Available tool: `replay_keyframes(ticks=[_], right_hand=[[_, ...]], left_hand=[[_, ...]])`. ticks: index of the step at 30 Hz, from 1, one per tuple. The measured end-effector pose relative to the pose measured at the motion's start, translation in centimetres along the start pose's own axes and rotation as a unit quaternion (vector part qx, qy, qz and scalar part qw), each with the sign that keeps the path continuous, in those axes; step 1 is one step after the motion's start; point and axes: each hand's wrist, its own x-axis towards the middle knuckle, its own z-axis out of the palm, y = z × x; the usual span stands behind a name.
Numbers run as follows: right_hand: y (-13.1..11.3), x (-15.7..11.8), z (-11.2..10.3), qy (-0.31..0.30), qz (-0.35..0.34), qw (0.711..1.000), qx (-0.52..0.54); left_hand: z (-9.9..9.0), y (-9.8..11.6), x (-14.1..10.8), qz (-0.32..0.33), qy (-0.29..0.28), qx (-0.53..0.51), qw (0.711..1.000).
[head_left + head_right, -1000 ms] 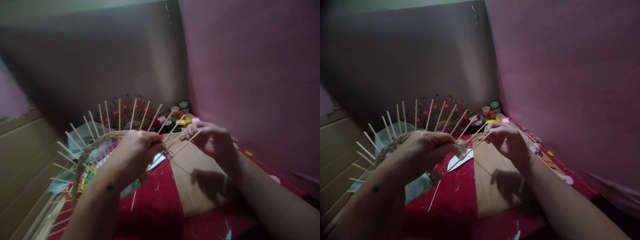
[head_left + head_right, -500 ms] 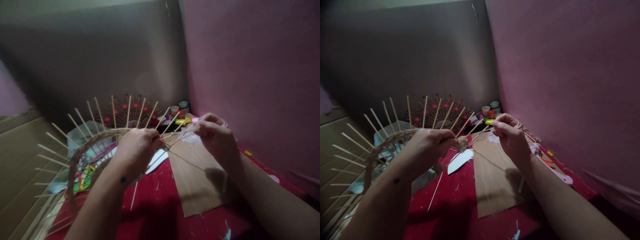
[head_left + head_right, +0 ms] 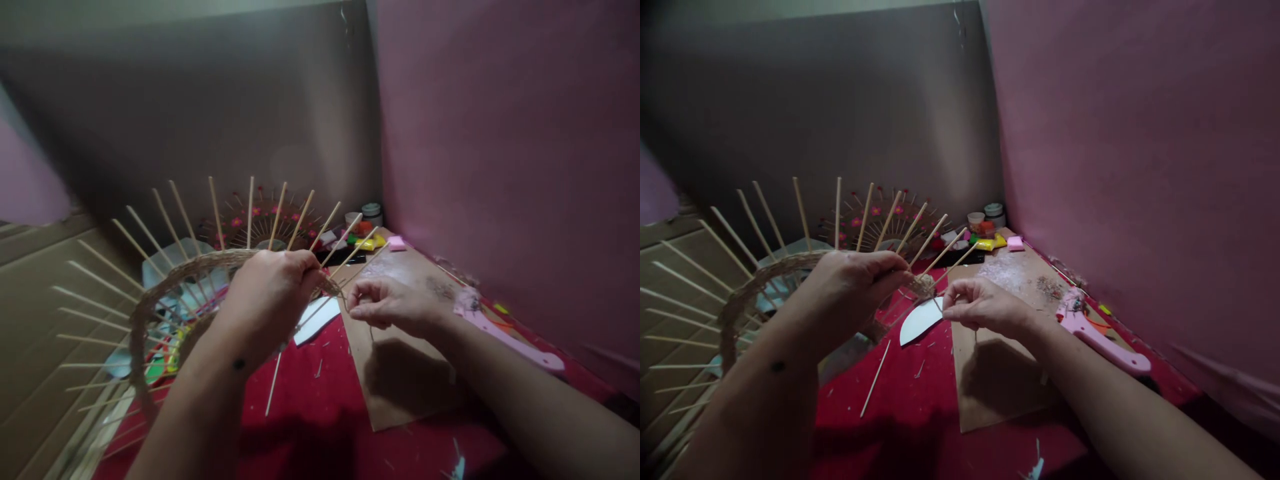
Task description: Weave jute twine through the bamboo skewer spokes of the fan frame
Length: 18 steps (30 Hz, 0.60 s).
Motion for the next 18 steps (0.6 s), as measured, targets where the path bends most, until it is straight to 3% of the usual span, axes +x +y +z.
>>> replay_keyframes(ticks=[4, 7, 9, 13, 18], right_hand=[[0.7, 0.8, 0.3, 0.120, -0.026, 0.992, -0.026], [0.8, 0.9, 0.1, 0.203, -0.084, 0.974, -0.059], [0.2, 0.5, -0.1, 0.171, -0.109, 0.977, -0.069], [-1.2, -0.7, -0.3, 0.012, -0.145, 0.989, -0.028], [-0.9, -0.3, 1.2, 0.037, -0.144, 0.984, 0.093]], left_hand=[[0.0, 0.2, 0.0, 0.008, -0.001, 0.006, 1.000], [-0.1, 0.2, 0.1, 0.014, 0.000, 0.010, 1.000], [-0.1, 0.2, 0.1, 0.012, 0.000, 0.010, 1.000], [0.0, 0.1, 0.1, 0.017, -0.002, 0.008, 1.000], [0.4, 0.3, 0.2, 0.020, -0.012, 0.007, 1.000]])
